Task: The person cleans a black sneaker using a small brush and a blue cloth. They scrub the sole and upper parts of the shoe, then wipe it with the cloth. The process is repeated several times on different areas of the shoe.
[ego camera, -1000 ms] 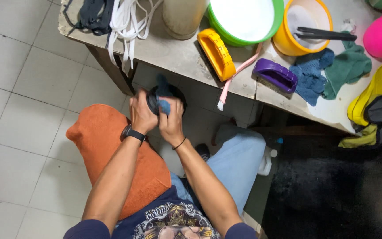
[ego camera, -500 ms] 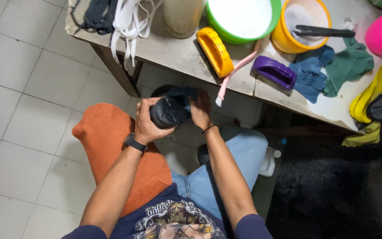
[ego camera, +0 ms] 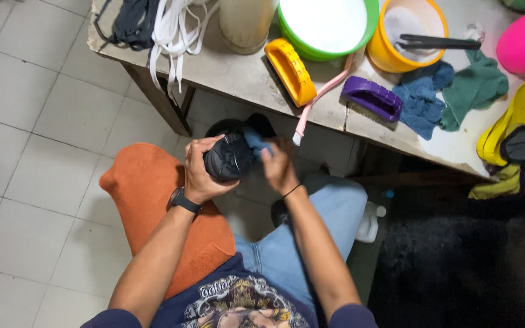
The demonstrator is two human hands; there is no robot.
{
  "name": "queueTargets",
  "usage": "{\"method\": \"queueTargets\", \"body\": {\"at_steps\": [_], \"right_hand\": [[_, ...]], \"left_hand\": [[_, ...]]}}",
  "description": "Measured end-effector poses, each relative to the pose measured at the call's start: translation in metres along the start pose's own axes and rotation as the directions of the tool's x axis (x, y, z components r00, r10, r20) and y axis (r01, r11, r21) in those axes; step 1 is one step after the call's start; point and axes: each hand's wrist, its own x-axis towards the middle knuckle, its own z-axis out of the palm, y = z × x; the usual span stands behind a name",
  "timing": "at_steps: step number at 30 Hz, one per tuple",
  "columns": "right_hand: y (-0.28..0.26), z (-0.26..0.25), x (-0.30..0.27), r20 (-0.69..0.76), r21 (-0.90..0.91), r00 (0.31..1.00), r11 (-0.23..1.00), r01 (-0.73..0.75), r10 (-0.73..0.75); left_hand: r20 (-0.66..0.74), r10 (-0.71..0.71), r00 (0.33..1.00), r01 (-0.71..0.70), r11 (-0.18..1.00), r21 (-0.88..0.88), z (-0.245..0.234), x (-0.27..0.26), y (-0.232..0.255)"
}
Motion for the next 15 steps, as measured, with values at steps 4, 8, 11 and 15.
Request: {"method": "queueTargets", "body": {"at_steps": [4, 8, 11, 15], "right_hand": [[0.078, 0.027, 0.0, 0.055, -0.431, 0.991, 0.898, -0.086, 0.122], [0.078, 0.03, 0.009, 0.039, 0.07, 0.879, 0.876, -0.476, 0.475], [0.001, 0.022, -0.01, -0.079, 0.214, 0.991, 0.973, -0.089, 0.108], [-0.074, 0.014, -0.004, -0.034, 0.268, 0.98, 0.943, 0.198, -0.196]], "left_hand": [[0.034, 0.061, 0.998, -0.062, 0.998, 0.008, 0.005, -0.007, 0.008], [0.053, 0.09, 0.995, -0.09, 0.996, 0.002, 0.006, -0.003, 0.003], [0.091, 0.07, 0.993, -0.071, 0.997, 0.01, 0.01, -0.011, -0.001], [0.145, 0.087, 0.986, -0.095, 0.994, 0.049, 0.025, -0.023, -0.025]]}}
